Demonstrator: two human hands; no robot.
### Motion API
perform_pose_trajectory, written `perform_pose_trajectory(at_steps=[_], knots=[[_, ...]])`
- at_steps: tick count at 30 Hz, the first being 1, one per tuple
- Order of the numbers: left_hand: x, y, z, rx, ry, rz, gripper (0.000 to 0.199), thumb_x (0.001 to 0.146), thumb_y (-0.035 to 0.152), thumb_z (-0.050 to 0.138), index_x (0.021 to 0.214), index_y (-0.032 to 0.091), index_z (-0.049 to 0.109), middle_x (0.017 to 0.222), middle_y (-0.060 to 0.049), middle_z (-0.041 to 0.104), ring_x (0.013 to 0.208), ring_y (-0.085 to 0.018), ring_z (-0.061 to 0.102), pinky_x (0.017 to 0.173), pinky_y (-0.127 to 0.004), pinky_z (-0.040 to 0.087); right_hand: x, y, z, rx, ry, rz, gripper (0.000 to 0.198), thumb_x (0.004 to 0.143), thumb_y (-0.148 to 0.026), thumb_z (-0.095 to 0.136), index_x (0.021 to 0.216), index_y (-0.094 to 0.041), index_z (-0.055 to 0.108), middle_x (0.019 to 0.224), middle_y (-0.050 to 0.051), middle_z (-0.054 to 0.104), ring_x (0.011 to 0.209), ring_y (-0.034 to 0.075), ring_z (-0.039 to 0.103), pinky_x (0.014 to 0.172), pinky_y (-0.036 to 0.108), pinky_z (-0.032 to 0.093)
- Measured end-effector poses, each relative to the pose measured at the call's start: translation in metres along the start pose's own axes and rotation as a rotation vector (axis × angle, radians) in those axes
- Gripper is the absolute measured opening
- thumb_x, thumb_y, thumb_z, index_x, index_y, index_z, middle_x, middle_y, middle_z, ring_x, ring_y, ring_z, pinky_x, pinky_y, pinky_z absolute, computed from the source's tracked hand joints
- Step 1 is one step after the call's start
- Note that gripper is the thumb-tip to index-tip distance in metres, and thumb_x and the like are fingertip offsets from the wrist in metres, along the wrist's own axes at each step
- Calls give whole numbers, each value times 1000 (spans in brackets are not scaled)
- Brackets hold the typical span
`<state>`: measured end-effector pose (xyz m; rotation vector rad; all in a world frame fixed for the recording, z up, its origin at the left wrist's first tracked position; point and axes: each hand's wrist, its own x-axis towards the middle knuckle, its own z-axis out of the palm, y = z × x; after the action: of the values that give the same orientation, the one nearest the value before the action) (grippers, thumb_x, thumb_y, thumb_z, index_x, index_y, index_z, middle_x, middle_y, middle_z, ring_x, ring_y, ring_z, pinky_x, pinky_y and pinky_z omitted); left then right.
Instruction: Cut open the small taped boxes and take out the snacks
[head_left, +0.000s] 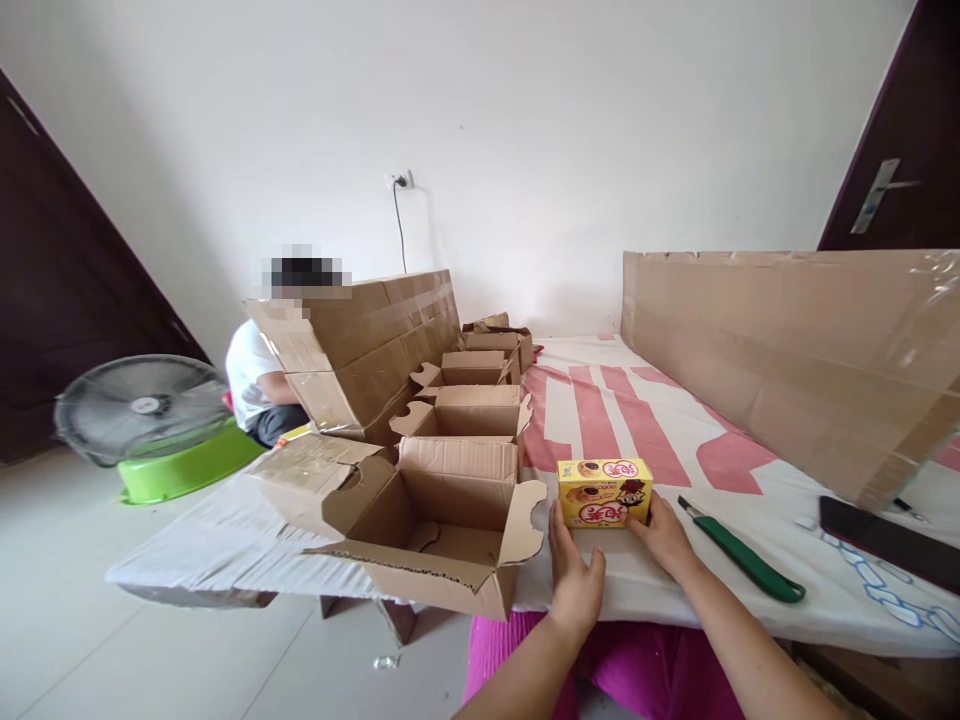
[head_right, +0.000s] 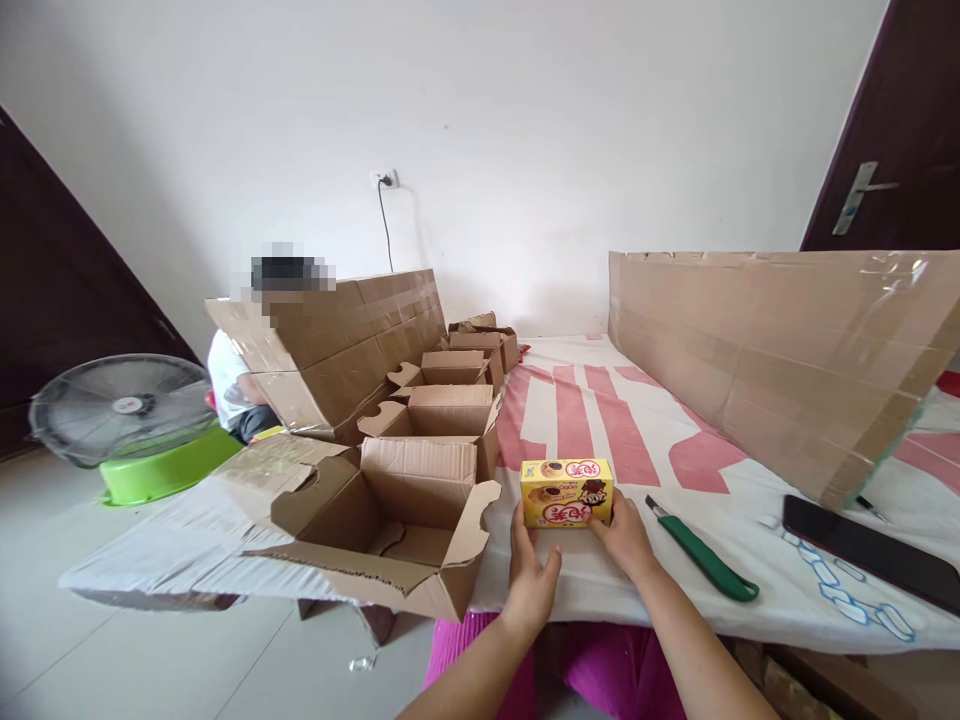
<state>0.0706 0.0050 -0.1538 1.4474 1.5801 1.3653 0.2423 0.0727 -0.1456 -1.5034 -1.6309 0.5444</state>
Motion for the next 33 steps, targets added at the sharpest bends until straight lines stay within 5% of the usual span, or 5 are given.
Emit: perform_pose_trajectory(at_steps=[15, 22, 26, 29, 33], knots=[[-14, 5, -9, 45, 2, 184, 76, 79, 12, 50, 149, 16, 20, 155, -16, 27, 148, -27, 20, 118, -45, 29, 4, 15, 4, 45, 46, 37, 37, 62, -22, 59, 98, -20, 65, 96, 8, 73, 94, 28, 65, 80, 37, 49], [-71, -30, -46, 222, -200, 430, 61, 84, 16, 48, 144, 23, 39, 155, -13, 32, 145, -30, 29, 116, -49, 33, -1, 5, 2, 44, 11, 20, 32, 62, -23, 62, 93, -22, 68, 94, 8, 73, 93, 29, 64, 80, 37, 49], [-90, -65, -87, 293, 129, 516, 32, 86, 19, 50, 114, 32, 61, 120, -11, 63, 118, -29, 58, 100, -48, 47, -2, 1, 1, 27, 10, 31, 34, 61, -24, 62, 95, -21, 67, 93, 8, 71, 93, 29, 63, 80, 37, 49], [-83, -77, -125, 387, 396, 469, 22, 85, 27, 57, 107, 27, 59, 101, -10, 64, 98, -29, 62, 87, -47, 49, -2, 1, 2, 17, -3, 27, 34, 62, -24, 60, 95, -20, 66, 93, 9, 69, 93, 29, 62, 80, 36, 48], [-56, -77, -167, 507, 512, 327, 32, 80, 46, 62, 101, 23, 55, 90, -6, 61, 91, -28, 60, 84, -45, 47, -1, 6, 4, -4, -15, 21, 34, 63, -24, 58, 96, -18, 64, 93, 11, 68, 93, 30, 61, 79, 38, 48]])
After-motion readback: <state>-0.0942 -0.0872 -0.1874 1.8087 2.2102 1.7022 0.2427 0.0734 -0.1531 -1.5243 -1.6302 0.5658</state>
